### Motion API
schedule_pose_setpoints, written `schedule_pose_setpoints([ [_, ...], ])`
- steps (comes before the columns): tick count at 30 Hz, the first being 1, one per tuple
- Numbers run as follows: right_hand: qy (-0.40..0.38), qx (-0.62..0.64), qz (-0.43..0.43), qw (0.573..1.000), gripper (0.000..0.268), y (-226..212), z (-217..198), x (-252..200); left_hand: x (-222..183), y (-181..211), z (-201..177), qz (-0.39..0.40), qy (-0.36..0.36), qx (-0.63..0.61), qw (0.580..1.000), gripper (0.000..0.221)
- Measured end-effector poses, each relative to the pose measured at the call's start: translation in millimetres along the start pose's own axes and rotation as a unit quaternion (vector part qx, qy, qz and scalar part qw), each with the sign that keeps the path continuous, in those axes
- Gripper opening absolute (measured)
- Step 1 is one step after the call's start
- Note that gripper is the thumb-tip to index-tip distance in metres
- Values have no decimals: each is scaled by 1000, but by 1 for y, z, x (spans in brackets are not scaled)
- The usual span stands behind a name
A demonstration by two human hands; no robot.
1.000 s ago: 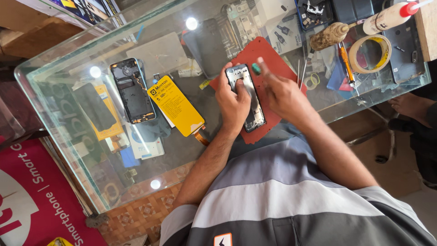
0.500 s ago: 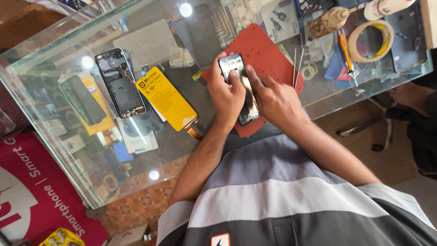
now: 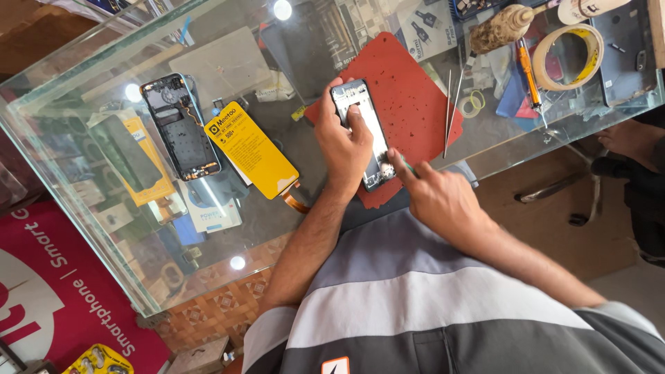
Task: The person uses a metal spudger to pry and separate the screen assembly from the smartphone chassis. They then use a toothbrush to clean the internal frame and edges of the device. The person continues to scrape adhesive residue from the phone's interior using the spudger and brush.
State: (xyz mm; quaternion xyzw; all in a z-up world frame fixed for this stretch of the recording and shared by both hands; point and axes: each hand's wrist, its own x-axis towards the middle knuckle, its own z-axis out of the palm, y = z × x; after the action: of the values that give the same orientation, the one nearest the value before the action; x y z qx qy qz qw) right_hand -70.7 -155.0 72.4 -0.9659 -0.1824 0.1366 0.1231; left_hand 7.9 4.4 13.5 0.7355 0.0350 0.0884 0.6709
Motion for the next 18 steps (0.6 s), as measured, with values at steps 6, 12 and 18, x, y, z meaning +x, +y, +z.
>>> schedule_pose_setpoints([
  [6,130,40,-51,989,75,17,4,69,2,-2,-3,3,-2,40,999,41],
  [12,29,19,-3,999,79,3,3,21,2,-1,-2,-4,-4,9,1000,43],
  [18,133,30,-43,990,73,20,8,88,2,-4,-3,10,-6,21,1000,42],
])
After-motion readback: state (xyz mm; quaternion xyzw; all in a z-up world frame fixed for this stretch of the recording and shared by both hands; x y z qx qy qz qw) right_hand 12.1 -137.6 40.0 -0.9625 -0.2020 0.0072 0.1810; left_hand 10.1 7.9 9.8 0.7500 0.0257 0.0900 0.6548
